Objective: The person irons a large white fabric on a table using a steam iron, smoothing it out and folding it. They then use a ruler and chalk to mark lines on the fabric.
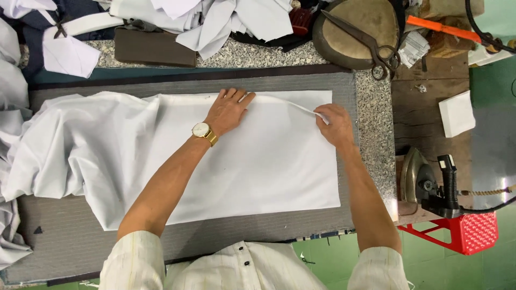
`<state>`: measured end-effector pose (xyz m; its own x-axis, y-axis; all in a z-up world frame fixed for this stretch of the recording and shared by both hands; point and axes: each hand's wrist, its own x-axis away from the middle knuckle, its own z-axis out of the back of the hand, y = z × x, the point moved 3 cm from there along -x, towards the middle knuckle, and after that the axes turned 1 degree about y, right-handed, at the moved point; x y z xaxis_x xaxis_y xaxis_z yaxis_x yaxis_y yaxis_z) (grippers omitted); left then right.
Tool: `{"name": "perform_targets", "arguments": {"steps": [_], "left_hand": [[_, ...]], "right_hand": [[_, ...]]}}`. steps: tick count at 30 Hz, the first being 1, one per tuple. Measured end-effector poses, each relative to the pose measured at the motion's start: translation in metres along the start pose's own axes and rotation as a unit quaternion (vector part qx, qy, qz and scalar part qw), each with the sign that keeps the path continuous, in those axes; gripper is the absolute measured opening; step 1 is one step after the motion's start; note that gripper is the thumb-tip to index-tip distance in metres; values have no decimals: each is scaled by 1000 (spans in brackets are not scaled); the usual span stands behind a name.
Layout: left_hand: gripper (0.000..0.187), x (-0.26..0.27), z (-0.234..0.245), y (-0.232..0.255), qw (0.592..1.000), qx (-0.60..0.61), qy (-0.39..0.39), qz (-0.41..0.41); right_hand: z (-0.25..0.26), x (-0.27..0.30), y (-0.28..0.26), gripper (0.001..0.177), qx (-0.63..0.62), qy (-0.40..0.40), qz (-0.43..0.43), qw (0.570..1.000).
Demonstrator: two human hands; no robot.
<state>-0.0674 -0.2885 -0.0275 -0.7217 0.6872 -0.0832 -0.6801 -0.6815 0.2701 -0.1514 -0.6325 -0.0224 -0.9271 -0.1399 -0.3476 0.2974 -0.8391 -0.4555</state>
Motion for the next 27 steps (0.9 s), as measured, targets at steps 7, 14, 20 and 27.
{"name": "perform_targets", "arguments": {"steps": [7,14,20,27], "left_hand": [[30,9,-5,-35,998,-7,-45,50],[24,47,19,-76,983,13,-112,144],[23,91,15,-143,977,-68,-96,179],[19,129,29,-171,964,-130,-73,222]], "right_hand": [[11,6,4,16,-62,34,-73,995],[11,-2,-3,15,-108,61,-159,979],[2,3,6,10,-84,69,-225,968],[-12,17,31,17,-6,69,-221,973]]}}
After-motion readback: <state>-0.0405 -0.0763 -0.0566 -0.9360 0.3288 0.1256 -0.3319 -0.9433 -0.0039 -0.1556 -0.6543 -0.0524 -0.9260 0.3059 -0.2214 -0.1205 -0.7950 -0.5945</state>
